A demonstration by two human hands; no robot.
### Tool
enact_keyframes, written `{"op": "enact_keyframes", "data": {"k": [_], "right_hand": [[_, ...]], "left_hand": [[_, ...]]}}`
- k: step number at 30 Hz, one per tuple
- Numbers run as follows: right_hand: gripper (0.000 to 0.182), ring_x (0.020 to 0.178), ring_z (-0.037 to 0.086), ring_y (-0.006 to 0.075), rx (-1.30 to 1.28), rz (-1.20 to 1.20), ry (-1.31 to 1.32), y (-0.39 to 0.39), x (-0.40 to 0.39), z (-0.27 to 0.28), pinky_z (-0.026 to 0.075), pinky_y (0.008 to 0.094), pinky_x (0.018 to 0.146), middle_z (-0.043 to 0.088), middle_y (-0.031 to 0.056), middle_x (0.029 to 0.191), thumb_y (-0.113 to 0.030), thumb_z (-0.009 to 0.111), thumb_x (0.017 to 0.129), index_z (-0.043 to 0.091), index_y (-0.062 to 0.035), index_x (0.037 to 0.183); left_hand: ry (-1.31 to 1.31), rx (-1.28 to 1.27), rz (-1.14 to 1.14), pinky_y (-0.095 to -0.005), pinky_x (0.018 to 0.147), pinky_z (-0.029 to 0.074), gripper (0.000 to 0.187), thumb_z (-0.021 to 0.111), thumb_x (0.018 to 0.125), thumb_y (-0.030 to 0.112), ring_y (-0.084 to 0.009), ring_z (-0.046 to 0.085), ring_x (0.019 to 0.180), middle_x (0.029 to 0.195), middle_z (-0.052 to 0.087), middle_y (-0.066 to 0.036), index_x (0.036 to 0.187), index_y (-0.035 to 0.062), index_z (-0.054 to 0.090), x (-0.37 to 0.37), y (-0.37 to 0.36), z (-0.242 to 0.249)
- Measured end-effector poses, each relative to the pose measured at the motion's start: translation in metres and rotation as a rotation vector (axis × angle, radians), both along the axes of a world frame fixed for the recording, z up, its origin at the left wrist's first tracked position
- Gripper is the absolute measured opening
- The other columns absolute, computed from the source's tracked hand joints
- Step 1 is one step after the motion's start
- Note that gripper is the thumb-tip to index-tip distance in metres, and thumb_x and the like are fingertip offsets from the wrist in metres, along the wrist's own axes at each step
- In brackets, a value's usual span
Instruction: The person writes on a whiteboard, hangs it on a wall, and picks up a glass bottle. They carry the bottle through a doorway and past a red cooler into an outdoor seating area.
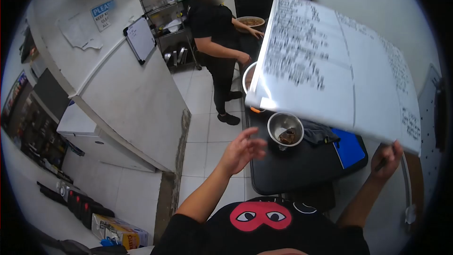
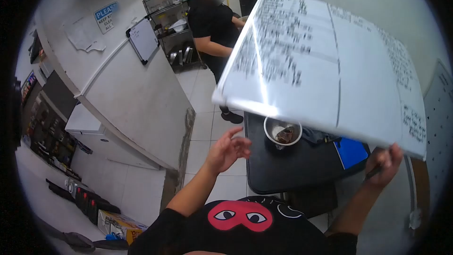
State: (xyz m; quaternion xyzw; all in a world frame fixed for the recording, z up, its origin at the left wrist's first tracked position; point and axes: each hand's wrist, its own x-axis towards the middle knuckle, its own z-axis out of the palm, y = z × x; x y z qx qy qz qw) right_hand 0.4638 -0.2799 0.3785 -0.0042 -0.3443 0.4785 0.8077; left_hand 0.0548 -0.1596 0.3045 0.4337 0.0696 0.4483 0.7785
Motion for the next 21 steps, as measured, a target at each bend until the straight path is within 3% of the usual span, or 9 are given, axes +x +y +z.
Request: {"op": "enact_keyframes", "data": {"k": [3,8,9,10,11,12,14,17,21], "right_hand": [[0.029,0.055,0.046,0.0069,-0.051,-0.318,-0.067,0.052,0.016,0.091,0.047,0.019,0.061,0.048,0.006,0.066,-0.007,0.039,0.089,0.036,0.0098,0.112],[0.016,0.074,0.054,0.0168,0.202,0.08,-0.367,0.113,0.012,0.276,0.052,0.0273,0.073,0.052,0.0172,0.086,0.0,0.039,0.088,0.042,0.013,0.097],[0.019,0.08,0.055,0.0202,0.249,-0.009,-0.369,0.137,0.04,0.306,0.051,0.0296,0.08,0.051,0.0212,0.095,0.003,0.038,0.087,0.039,0.0141,0.101],[0.02,0.084,0.056,0.0216,0.39,0.119,-0.47,0.152,0.043,0.334,0.051,0.031,0.082,0.048,0.0213,0.101,0.005,0.037,0.085,0.036,0.0141,0.103],[0.024,0.086,0.059,0.0283,0.178,0.136,-0.427,0.159,0.06,0.374,0.054,0.0348,0.077,0.046,0.0229,0.102,0.006,0.037,0.083,0.031,0.0155,0.104],[0.014,0.071,0.058,0.0234,0.226,-0.091,-0.299,0.181,0.083,0.404,0.052,0.0407,0.079,0.056,0.0132,0.069,0.0,0.047,0.078,0.048,0.0026,0.064],[0.016,0.068,0.057,0.0215,0.328,-0.412,-0.394,0.198,0.056,0.441,0.054,0.0349,0.072,0.054,0.0129,0.067,0.001,0.042,0.08,0.046,0.0018,0.064],[0.014,0.067,0.057,0.0238,0.277,-0.512,-0.327,0.233,0.06,0.493,0.054,0.0384,0.072,0.053,0.0142,0.07,0.0,0.04,0.081,0.043,0.0023,0.068],[0.017,0.072,0.056,0.0277,0.231,-0.56,-0.452,0.28,0.061,0.506,0.054,0.0426,0.067,0.05,0.0177,0.075,-0.005,0.031,0.084,0.037,0.0004,0.07]], "left_hand": [[0.213,-0.23,0.134,-0.0374,0.076,0.047,0.044,0.049,0.087,0.026,-0.0244,0.058,0.085,0.105,0.055,-0.017,0.124,0.0058,0.035,-0.025,0.0,-0.024],[0.652,-0.413,0.467,-0.0241,0.057,0.048,0.029,0.049,0.086,0.013,-0.0165,0.06,0.069,0.091,0.061,-0.013,0.113,0.0042,0.046,-0.065,-0.027,-0.123],[0.728,-0.414,0.518,-0.0229,0.053,0.047,0.026,0.048,0.085,0.011,-0.0153,0.059,0.066,0.088,0.061,-0.012,0.11,0.0043,0.048,-0.071,-0.038,-0.145],[0.754,-0.455,0.536,-0.0225,0.05,0.046,0.026,0.048,0.084,0.009,-0.0143,0.059,0.062,0.088,0.062,-0.012,0.109,0.0042,0.049,-0.079,-0.051,-0.171],[0.813,-0.497,0.571,-0.023,0.049,0.046,0.026,0.049,0.083,0.008,-0.0144,0.058,0.061,0.087,0.062,-0.012,0.108,0.0036,0.049,-0.084,-0.063,-0.191],[0.872,-0.54,0.612,-0.0235,0.049,0.046,0.026,0.049,0.081,0.007,-0.0146,0.058,0.059,0.085,0.062,-0.012,0.108,0.0029,0.049,-0.089,-0.076,-0.21],[1.063,-0.408,0.634,-0.0253,0.047,0.046,0.031,0.051,0.079,0.008,-0.0163,0.057,0.054,0.079,0.062,-0.011,0.109,0.0008,0.048,-0.106,-0.096,-0.262],[1.302,-0.231,0.689,-0.0261,0.049,0.045,0.032,0.051,0.079,0.01,-0.0172,0.056,0.057,0.082,0.061,-0.011,0.11,0.0009,0.048,-0.082,-0.079,-0.275],[1.445,0.003,0.801,-0.0271,0.052,0.044,0.033,0.05,0.08,0.012,-0.0184,0.055,0.061,0.085,0.059,-0.012,0.111,0.001,0.047,-0.016,-0.01,-0.228]]}}
